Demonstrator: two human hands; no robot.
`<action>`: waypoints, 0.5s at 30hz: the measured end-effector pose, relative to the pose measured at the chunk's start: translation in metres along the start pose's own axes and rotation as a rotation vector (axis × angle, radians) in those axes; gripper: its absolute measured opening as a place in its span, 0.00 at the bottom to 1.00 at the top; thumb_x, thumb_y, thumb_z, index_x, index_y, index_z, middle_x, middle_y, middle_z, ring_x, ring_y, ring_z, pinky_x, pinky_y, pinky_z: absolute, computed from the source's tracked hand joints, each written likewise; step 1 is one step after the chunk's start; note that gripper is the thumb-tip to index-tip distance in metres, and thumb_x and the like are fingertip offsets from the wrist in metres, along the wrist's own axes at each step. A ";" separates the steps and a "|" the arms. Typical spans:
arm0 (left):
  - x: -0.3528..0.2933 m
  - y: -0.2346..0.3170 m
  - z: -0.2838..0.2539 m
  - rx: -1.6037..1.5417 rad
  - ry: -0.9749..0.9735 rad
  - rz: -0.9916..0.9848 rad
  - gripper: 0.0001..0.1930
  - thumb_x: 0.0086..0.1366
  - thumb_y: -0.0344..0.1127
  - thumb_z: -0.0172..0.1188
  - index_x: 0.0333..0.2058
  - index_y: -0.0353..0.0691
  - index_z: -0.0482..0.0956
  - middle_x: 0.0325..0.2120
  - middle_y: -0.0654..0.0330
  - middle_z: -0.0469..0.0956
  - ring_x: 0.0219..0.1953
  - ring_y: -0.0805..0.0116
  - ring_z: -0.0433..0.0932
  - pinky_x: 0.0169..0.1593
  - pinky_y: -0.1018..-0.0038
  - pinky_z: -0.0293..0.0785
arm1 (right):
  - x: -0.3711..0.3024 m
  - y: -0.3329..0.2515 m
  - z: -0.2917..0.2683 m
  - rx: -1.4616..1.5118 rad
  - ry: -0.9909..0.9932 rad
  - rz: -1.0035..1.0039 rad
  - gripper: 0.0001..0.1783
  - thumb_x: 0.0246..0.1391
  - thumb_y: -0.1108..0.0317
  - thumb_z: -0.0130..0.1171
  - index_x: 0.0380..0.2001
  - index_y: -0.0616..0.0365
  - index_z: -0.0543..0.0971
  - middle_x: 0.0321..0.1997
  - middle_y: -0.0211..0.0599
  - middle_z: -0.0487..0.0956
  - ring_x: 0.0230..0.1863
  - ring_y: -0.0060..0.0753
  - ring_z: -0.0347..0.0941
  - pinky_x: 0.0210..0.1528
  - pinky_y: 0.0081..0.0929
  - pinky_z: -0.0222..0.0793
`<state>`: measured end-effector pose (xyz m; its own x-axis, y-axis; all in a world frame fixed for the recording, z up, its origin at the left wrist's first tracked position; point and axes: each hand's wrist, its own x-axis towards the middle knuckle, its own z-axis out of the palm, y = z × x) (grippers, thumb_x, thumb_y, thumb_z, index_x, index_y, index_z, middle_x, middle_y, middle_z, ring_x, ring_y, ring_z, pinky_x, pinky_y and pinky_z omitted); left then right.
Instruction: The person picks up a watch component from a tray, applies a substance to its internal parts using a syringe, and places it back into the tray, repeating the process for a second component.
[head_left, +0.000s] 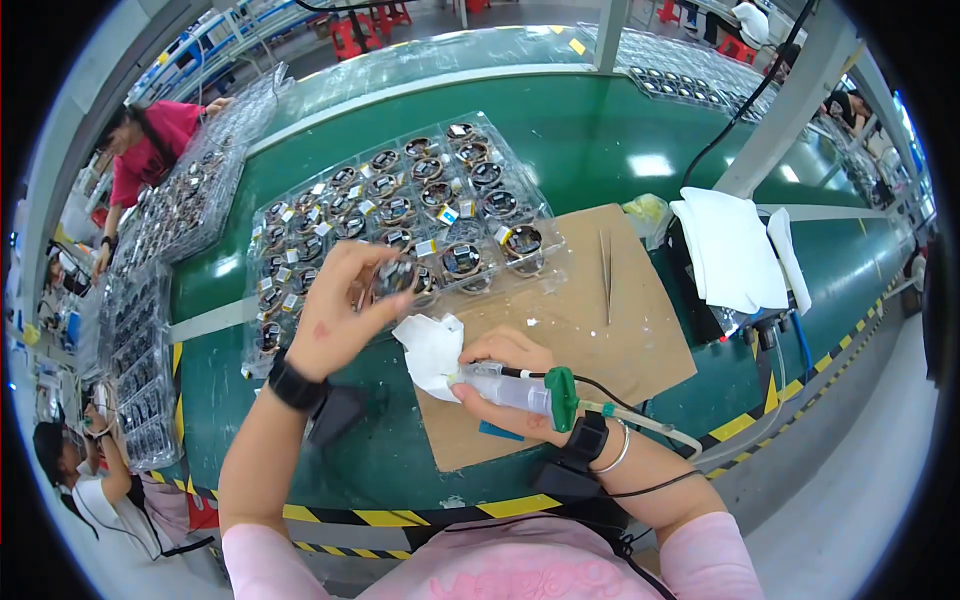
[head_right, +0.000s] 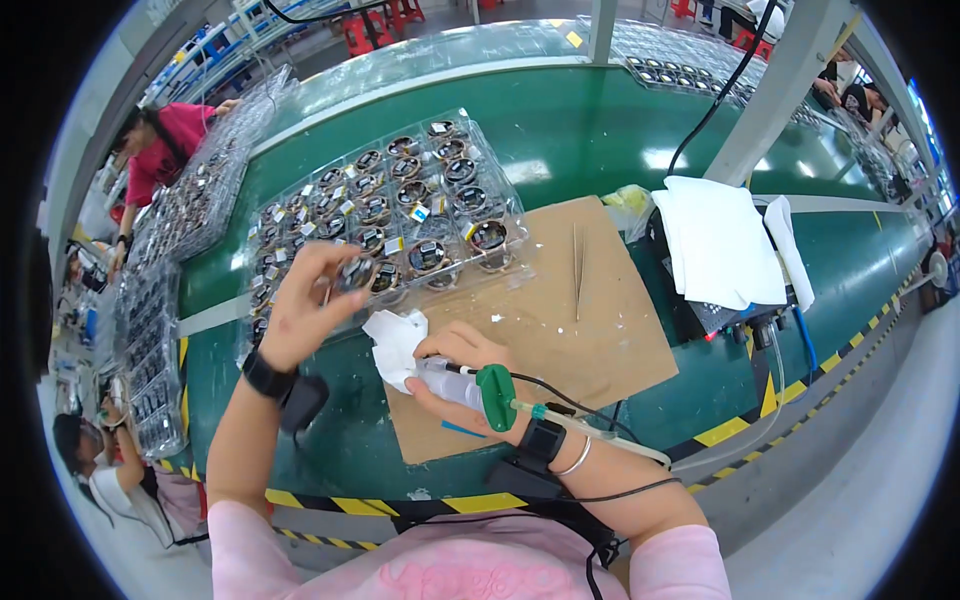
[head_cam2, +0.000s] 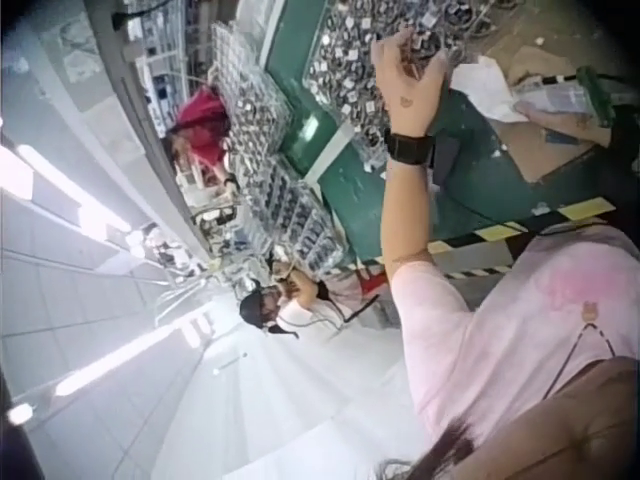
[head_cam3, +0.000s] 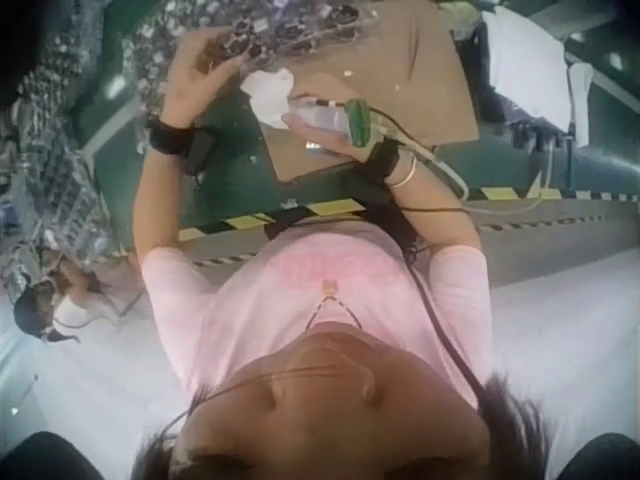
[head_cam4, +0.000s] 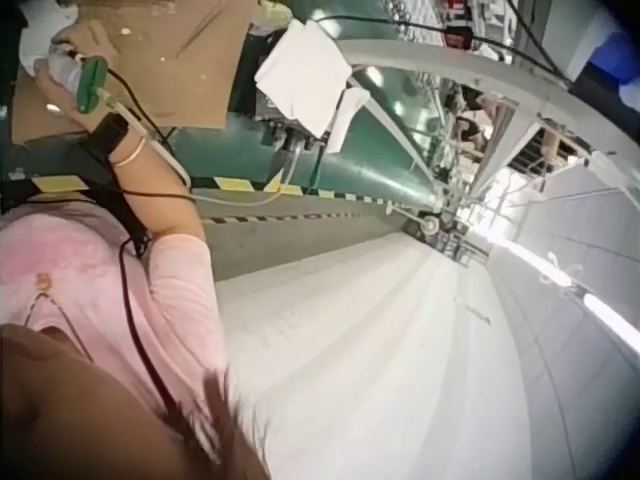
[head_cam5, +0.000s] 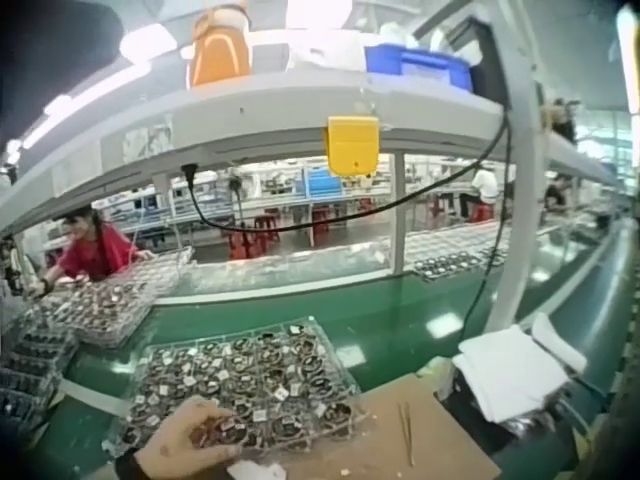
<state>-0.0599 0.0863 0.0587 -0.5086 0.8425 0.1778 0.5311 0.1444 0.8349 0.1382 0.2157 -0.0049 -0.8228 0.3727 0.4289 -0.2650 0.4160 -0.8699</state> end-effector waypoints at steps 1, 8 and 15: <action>0.015 -0.001 -0.001 0.158 0.011 0.020 0.22 0.54 0.29 0.67 0.48 0.37 0.74 0.40 0.62 0.68 0.45 0.72 0.70 0.48 0.77 0.67 | 0.001 -0.001 0.001 0.010 -0.003 0.001 0.14 0.41 0.70 0.69 0.34 0.55 0.78 0.32 0.37 0.76 0.32 0.34 0.75 0.35 0.25 0.71; 0.082 -0.033 0.025 0.316 0.034 0.069 0.20 0.54 0.34 0.66 0.47 0.40 0.76 0.40 0.59 0.75 0.40 0.69 0.73 0.44 0.76 0.70 | 0.001 -0.001 0.005 0.018 -0.005 -0.020 0.14 0.41 0.70 0.69 0.33 0.57 0.78 0.32 0.37 0.77 0.33 0.34 0.75 0.36 0.25 0.71; 0.105 -0.042 0.025 0.280 -0.036 0.079 0.14 0.58 0.34 0.60 0.43 0.40 0.79 0.39 0.57 0.78 0.39 0.66 0.76 0.43 0.71 0.72 | -0.002 0.001 0.002 0.005 0.005 0.012 0.14 0.41 0.68 0.69 0.33 0.55 0.79 0.32 0.37 0.77 0.31 0.33 0.76 0.34 0.25 0.71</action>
<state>-0.1183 0.1818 0.0290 -0.4366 0.8740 0.2135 0.7370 0.2113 0.6420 0.1386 0.2137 -0.0073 -0.8238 0.3817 0.4192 -0.2575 0.4068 -0.8765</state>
